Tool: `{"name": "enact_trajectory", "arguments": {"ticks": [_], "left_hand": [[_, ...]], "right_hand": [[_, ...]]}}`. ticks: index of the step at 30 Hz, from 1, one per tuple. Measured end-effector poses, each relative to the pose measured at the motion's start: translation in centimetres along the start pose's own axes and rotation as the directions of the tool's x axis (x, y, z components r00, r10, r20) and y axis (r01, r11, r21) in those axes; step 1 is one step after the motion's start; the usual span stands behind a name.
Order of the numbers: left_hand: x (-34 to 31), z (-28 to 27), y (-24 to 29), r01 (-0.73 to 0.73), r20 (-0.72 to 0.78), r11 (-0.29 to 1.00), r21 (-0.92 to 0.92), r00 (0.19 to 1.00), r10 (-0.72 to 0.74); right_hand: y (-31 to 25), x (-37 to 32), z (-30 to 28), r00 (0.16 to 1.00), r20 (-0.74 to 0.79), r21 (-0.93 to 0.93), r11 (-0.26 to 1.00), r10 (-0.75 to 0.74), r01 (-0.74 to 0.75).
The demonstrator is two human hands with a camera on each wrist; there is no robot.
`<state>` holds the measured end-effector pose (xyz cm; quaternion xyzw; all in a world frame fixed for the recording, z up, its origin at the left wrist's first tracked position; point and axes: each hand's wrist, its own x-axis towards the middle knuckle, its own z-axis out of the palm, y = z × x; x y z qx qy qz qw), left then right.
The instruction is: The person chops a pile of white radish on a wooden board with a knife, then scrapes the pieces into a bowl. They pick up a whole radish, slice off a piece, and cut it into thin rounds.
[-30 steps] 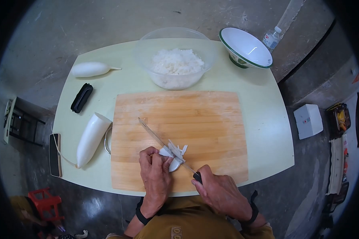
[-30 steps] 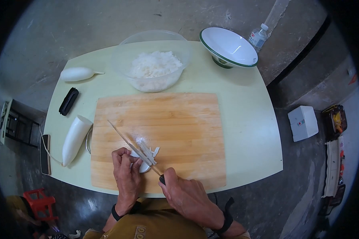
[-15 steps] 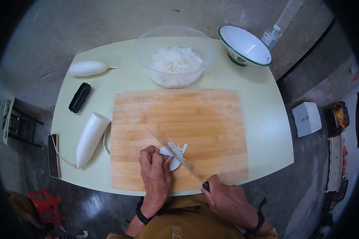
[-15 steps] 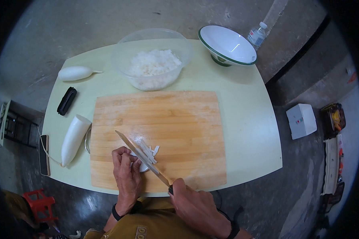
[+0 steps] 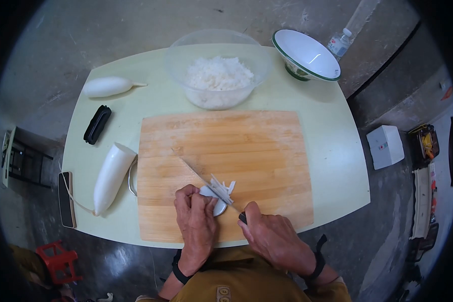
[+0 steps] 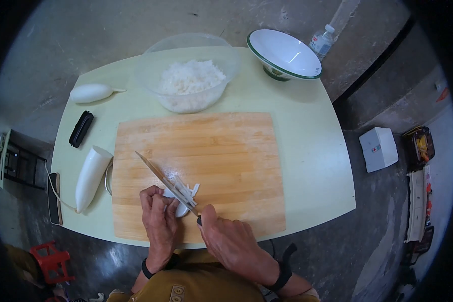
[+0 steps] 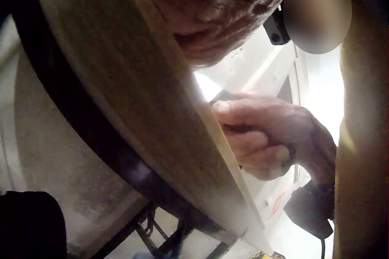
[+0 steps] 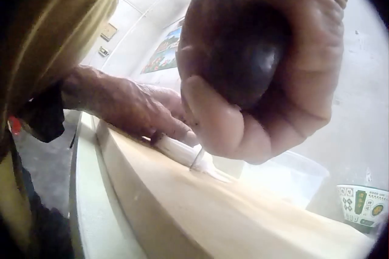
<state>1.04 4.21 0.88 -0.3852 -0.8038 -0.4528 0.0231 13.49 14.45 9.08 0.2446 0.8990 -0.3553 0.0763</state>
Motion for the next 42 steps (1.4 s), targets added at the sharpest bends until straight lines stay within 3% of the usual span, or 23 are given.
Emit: {"name": "enact_trajectory", "arguments": {"ticks": [7,13,25,30,31,33,40,42], "left_hand": [[0.0,-0.4,0.6,-0.017,0.004,1.000,-0.007,1.000,0.017],[-0.2,-0.2,0.2,-0.027,-0.015,1.000,0.002,1.000,0.027],[-0.1,-0.2,0.1,-0.007,-0.002,1.000,0.017,1.000,0.007],[-0.1,-0.1,0.1,0.004,-0.007,1.000,0.007,1.000,-0.004],[-0.1,-0.1,0.1,0.010,-0.009,1.000,0.006,1.000,-0.010],[-0.1,-0.1,0.2,0.009,-0.007,1.000,0.007,1.000,-0.009],[0.0,-0.3,0.2,0.003,0.008,1.000,-0.001,1.000,-0.003],[0.1,-0.3,0.4,0.007,0.009,1.000,0.003,1.000,-0.007]], "right_hand": [[0.8,0.3,-0.1,1.000,-0.006,-0.027,1.000,0.010,-0.010],[0.8,-0.7,0.0,0.998,-0.047,0.096,0.995,-0.034,0.038],[0.0,-1.5,-0.3,0.999,-0.016,0.039,0.998,-0.040,0.040],[-0.3,-2.2,0.3,0.990,-0.119,-0.046,0.996,-0.080,0.075],[-0.5,-2.5,0.1,0.990,-0.120,-0.046,0.996,-0.079,0.074],[-0.7,-3.2,-0.4,0.997,0.025,-0.084,0.994,0.068,-0.066],[-0.6,-3.6,-0.2,0.997,-0.077,-0.155,0.988,0.015,-0.027],[-0.4,-3.1,-0.5,0.999,-0.031,-0.072,0.997,0.025,-0.027]]}}
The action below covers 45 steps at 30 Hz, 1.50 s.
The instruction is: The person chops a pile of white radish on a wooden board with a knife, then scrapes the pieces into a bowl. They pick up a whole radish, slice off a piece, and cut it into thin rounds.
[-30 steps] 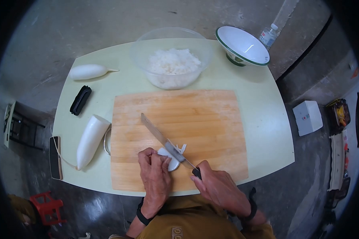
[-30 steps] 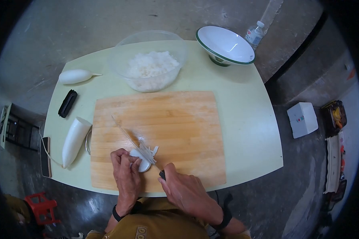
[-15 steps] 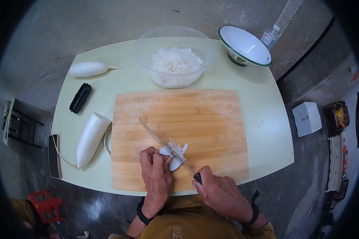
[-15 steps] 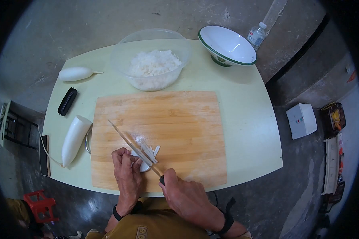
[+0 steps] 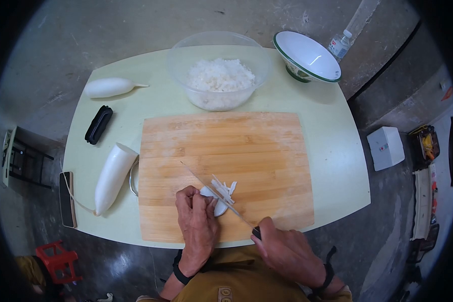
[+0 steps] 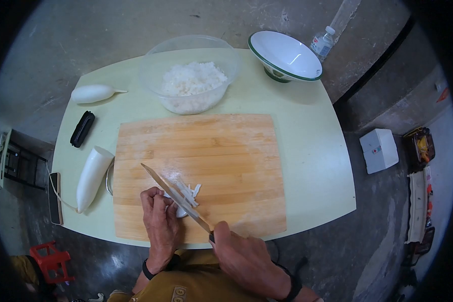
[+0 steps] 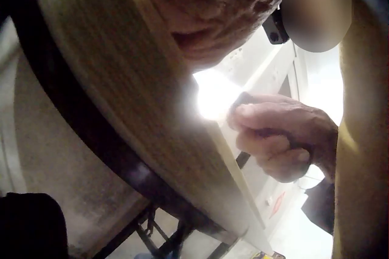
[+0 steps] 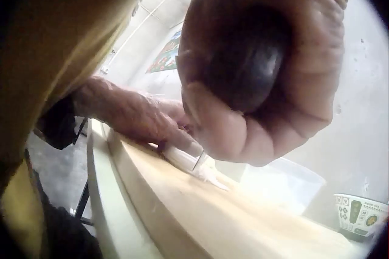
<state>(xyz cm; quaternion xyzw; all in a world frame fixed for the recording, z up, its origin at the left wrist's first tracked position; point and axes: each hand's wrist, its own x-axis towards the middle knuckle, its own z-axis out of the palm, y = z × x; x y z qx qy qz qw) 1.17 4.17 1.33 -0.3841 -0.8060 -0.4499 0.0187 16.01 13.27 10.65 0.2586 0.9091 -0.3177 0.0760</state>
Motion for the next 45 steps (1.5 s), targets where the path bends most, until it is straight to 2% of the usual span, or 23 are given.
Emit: {"name": "enact_trajectory", "arguments": {"ticks": [3,6,8,15,21,34,36,40,42,45], "left_hand": [[-0.1,0.0,-0.1,0.002,0.003,1.000,-0.001,1.000,-0.002],[-0.1,0.1,-0.2,-0.012,-0.002,1.000,-0.001,1.000,0.012],[-0.1,0.0,-0.2,-0.022,-0.007,1.000,0.008,1.000,0.022],[-0.2,0.0,-0.2,-0.014,-0.012,1.000,-0.025,1.000,0.014],[-0.2,-0.1,-0.2,-0.011,0.002,1.000,-0.002,1.000,0.011],[-0.1,0.0,0.0,0.000,-0.001,1.000,-0.010,1.000,0.000],[-0.1,-0.1,0.0,0.005,0.002,1.000,-0.011,1.000,-0.005],[-0.1,-0.1,0.0,0.018,0.007,1.000,-0.026,1.000,-0.018],[0.0,-0.1,0.0,0.014,0.008,1.000,-0.025,1.000,-0.013],[0.0,-0.2,0.2,0.021,0.017,1.000,-0.024,1.000,-0.021]], "right_hand": [[0.1,1.8,0.5,0.998,-0.007,0.036,0.998,-0.056,0.056],[0.0,3.4,0.7,0.998,0.035,0.073,0.996,-0.061,0.058],[0.5,3.7,1.2,0.998,0.009,0.065,0.996,-0.062,0.061],[1.1,3.4,2.1,0.996,-0.073,0.089,0.994,-0.058,0.065],[0.7,2.5,0.8,0.998,-0.022,0.159,0.986,-0.057,0.059],[0.0,1.4,0.8,0.999,-0.014,0.113,0.992,-0.051,0.052],[-0.2,1.0,1.4,0.995,-0.087,0.065,0.997,-0.040,0.046],[-0.4,-0.2,1.1,0.994,-0.094,0.025,0.998,-0.050,0.053],[-0.6,-0.7,0.3,0.991,0.081,-0.005,0.995,0.103,-0.103],[0.1,-1.4,0.7,0.999,-0.011,0.035,0.999,0.030,-0.030]]}}
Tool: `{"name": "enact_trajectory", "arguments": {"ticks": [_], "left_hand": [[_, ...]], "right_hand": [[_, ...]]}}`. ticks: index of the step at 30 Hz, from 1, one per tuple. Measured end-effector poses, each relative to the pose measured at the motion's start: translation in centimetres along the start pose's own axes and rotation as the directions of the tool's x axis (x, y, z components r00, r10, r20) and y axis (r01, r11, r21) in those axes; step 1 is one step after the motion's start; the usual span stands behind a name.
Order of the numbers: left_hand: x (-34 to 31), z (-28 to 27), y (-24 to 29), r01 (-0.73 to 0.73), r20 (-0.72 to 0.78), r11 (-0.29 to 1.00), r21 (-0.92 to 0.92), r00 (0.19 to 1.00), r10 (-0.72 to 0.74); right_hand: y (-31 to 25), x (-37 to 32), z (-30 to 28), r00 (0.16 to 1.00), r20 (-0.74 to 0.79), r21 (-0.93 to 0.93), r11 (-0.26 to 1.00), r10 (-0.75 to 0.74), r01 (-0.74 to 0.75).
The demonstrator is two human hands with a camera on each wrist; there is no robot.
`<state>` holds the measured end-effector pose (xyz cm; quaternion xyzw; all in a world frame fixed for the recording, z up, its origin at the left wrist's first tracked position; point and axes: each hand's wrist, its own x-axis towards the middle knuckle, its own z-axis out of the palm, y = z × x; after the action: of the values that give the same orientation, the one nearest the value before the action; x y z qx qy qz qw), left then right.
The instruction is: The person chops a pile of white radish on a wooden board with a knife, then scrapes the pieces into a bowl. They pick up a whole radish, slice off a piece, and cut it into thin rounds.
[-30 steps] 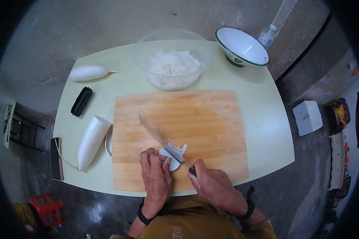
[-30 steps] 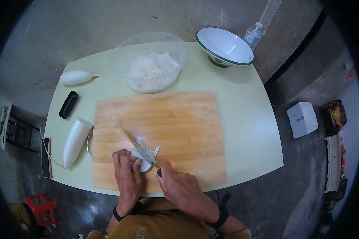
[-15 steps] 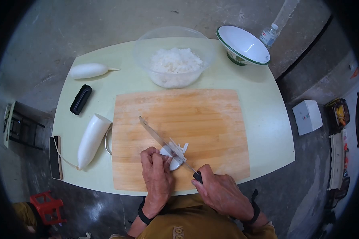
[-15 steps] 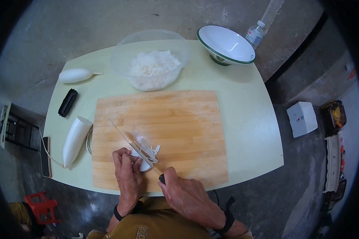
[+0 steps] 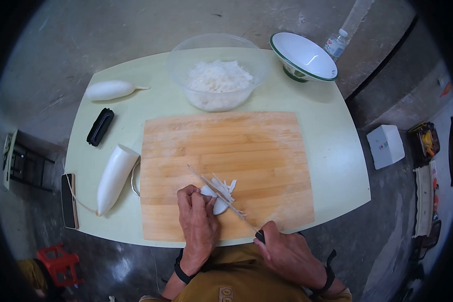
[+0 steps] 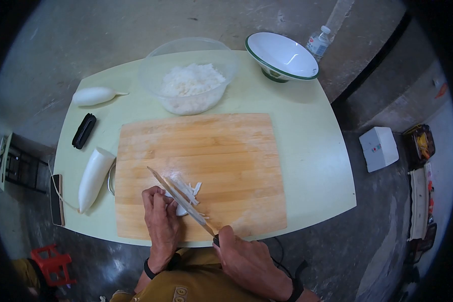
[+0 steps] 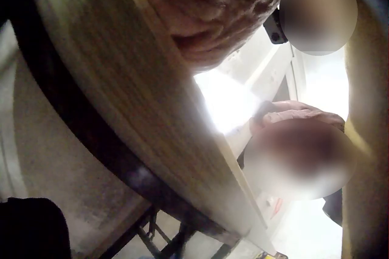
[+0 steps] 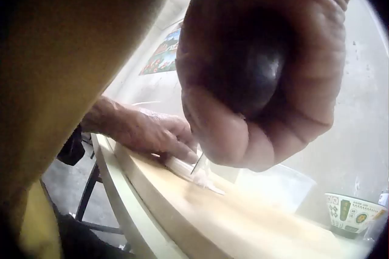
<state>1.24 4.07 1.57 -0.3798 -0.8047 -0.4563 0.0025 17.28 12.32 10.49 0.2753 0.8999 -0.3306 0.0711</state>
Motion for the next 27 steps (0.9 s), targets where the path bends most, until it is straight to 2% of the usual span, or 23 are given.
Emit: {"name": "enact_trajectory", "arguments": {"ticks": [7,9,10,16,22,27], "left_hand": [[0.0,0.1,-0.2,-0.029,-0.012,0.999,0.026,0.999,0.029],[-0.1,0.2,-0.5,-0.029,-0.015,0.999,0.019,0.999,0.029],[-0.1,0.3,-0.5,-0.028,-0.022,1.000,0.011,0.999,0.028],[-0.1,0.0,-0.5,-0.079,-0.018,0.996,0.043,0.997,0.080],[-0.2,0.0,-0.3,-0.050,-0.020,0.998,0.030,0.999,0.050],[-0.8,-0.3,-0.6,-0.039,-0.007,0.999,0.034,0.999,0.039]], "right_hand": [[-0.2,2.5,-0.1,0.999,0.043,0.004,1.000,-0.004,0.004],[-0.1,4.0,0.6,0.994,0.000,0.089,0.990,-0.112,0.112],[-0.2,4.4,0.5,0.993,-0.002,0.088,0.989,-0.115,0.115],[0.0,5.2,1.0,0.999,-0.010,0.025,0.999,-0.033,0.033],[1.3,5.1,0.7,0.994,-0.026,0.150,0.982,-0.110,0.113],[0.0,3.4,-0.1,0.999,0.034,0.200,0.980,-0.015,0.008]]}}
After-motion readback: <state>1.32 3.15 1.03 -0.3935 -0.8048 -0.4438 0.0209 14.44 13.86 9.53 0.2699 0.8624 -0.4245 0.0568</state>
